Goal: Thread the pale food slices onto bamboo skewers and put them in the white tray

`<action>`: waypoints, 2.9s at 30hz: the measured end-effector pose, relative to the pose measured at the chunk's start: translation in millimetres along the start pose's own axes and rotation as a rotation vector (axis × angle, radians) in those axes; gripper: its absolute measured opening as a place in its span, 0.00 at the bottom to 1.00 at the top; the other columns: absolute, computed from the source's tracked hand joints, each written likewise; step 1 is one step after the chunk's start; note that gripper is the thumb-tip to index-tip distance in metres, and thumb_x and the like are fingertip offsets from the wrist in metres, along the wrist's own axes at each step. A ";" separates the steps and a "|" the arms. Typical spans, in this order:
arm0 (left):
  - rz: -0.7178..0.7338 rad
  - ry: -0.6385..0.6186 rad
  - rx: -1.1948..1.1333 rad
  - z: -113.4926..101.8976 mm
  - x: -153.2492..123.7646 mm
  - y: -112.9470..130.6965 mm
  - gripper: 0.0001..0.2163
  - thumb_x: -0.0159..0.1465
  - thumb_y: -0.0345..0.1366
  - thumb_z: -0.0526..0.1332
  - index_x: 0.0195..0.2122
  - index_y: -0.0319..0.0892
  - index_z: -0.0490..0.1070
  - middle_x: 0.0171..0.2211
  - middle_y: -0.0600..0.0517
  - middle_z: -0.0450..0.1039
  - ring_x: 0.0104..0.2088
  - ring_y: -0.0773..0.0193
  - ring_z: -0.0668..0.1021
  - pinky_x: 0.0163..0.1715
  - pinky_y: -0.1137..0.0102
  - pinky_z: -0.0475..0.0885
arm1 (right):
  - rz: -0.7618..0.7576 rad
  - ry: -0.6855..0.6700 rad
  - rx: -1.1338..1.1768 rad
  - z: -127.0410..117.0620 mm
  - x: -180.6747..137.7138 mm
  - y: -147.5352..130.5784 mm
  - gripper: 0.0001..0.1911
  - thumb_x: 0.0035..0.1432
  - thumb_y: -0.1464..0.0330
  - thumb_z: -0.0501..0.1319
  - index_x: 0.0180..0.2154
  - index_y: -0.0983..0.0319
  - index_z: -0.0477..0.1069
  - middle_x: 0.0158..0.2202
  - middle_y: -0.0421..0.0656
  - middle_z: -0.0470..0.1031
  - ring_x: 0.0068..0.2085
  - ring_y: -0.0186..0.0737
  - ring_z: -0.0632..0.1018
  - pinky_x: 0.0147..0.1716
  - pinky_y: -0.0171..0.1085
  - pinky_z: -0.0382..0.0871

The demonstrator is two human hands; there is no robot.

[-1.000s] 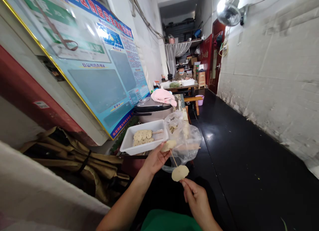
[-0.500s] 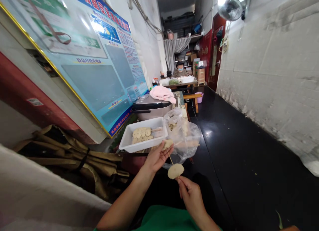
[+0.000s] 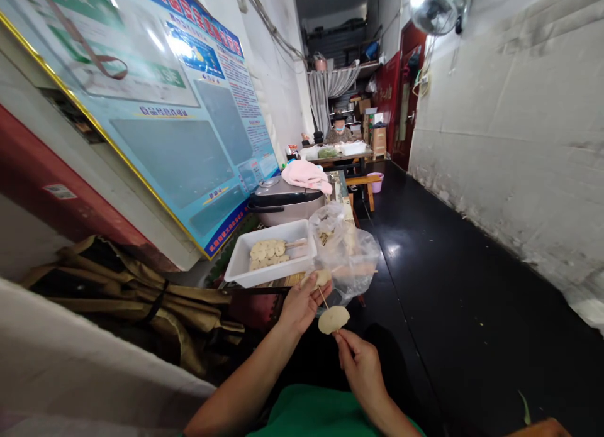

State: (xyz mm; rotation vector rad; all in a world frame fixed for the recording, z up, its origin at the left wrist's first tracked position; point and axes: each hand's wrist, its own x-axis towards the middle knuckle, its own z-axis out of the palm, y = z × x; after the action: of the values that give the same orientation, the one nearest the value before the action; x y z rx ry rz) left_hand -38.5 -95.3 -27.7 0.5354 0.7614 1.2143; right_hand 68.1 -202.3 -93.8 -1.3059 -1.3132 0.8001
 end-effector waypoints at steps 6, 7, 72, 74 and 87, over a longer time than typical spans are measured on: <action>-0.038 0.048 0.031 0.2 -12.6 -19.5 0.11 0.56 0.35 0.66 0.38 0.35 0.71 0.37 0.42 0.76 0.34 0.61 0.80 0.38 0.67 0.74 | -0.035 0.045 -0.055 -0.4 0.3 -0.4 0.20 0.61 0.59 0.53 0.38 0.66 0.77 0.15 0.36 0.64 0.18 0.35 0.67 0.18 0.31 0.61; -0.043 0.052 0.039 0.3 -14.7 -22.0 0.12 0.55 0.36 0.66 0.38 0.35 0.71 0.37 0.43 0.76 0.33 0.61 0.79 0.37 0.67 0.74 | -0.048 0.055 -0.072 -0.8 0.8 -0.1 0.20 0.61 0.60 0.53 0.38 0.66 0.78 0.15 0.37 0.64 0.18 0.35 0.67 0.18 0.31 0.61; -0.175 -0.075 -0.035 -28.6 -18.5 -35.0 0.14 0.51 0.32 0.69 0.38 0.33 0.74 0.34 0.45 0.77 0.32 0.63 0.78 0.35 0.69 0.74 | 0.072 0.035 0.083 9.5 3.3 12.0 0.20 0.60 0.58 0.55 0.36 0.67 0.76 0.15 0.34 0.61 0.18 0.32 0.64 0.19 0.31 0.58; -0.182 -0.073 -0.044 -27.2 -18.7 -33.8 0.14 0.52 0.33 0.69 0.39 0.33 0.74 0.34 0.45 0.77 0.32 0.63 0.78 0.34 0.70 0.74 | 0.071 0.034 0.085 9.5 3.9 12.2 0.19 0.60 0.58 0.55 0.35 0.67 0.76 0.15 0.34 0.60 0.18 0.32 0.64 0.20 0.31 0.58; -0.219 -0.227 -0.035 -27.1 -31.1 -39.9 0.14 0.55 0.36 0.66 0.40 0.34 0.73 0.35 0.44 0.76 0.33 0.65 0.78 0.33 0.74 0.72 | 0.064 0.048 0.078 6.9 9.4 9.3 0.19 0.60 0.58 0.54 0.34 0.66 0.75 0.16 0.35 0.61 0.19 0.33 0.64 0.21 0.32 0.59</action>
State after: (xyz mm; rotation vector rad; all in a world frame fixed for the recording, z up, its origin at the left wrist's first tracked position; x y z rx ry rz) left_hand -39.2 -137.0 -67.1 0.5362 0.5881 0.9439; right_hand 65.3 -190.2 -102.0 -1.3023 -1.1963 0.8513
